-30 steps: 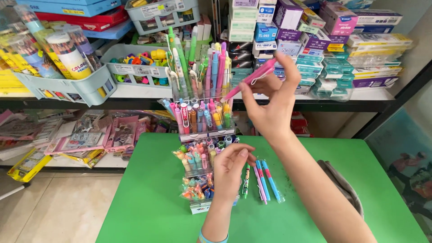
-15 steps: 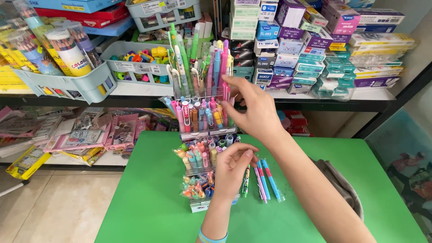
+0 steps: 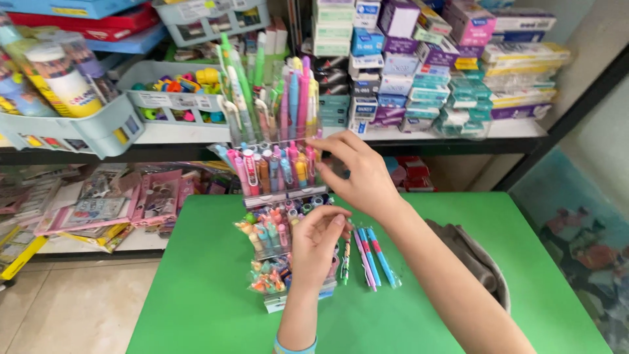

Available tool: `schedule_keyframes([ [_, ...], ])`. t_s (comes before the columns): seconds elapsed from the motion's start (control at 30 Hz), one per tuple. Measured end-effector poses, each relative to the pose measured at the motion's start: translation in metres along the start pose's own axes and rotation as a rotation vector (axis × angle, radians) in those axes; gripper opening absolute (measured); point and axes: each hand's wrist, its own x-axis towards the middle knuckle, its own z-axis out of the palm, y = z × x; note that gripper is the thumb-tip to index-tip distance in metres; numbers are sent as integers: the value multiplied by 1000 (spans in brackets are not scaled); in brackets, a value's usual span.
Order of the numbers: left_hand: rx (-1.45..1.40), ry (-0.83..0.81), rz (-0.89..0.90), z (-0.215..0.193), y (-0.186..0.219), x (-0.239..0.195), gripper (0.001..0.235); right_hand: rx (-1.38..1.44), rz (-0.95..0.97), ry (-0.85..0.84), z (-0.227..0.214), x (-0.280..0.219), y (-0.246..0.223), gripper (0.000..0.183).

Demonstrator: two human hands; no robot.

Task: Cleaning and organizing various pens and highlighters from a display stand using a cloth.

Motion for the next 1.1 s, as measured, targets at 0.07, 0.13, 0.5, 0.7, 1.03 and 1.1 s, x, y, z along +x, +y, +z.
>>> schedule_keyframes([
  [0.07, 101, -15, -2, 8, 9, -3, 15, 70, 63, 21, -1, -15, 10, 41],
  [0.13, 197, -33, 4, 20, 19, -5, 16, 136, 119, 43, 3, -40, 35, 43],
  [0.5, 1148, -333, -111, 59, -44, -18, 43, -363, 882, -507, 65, -270, 214, 47],
  [0.7, 1145, -173, 220, 64, -37, -27, 60, 192, 989, -8, 9, -190, 130, 85],
  [1.03, 984, -82, 261, 60, 22, -20, 64, 810, 650, 251, -22, -143, 63, 106],
  [1.1, 1013, -60, 48, 58, 40, -16, 41, 873, 554, 256, -23, -135, 55, 103],
])
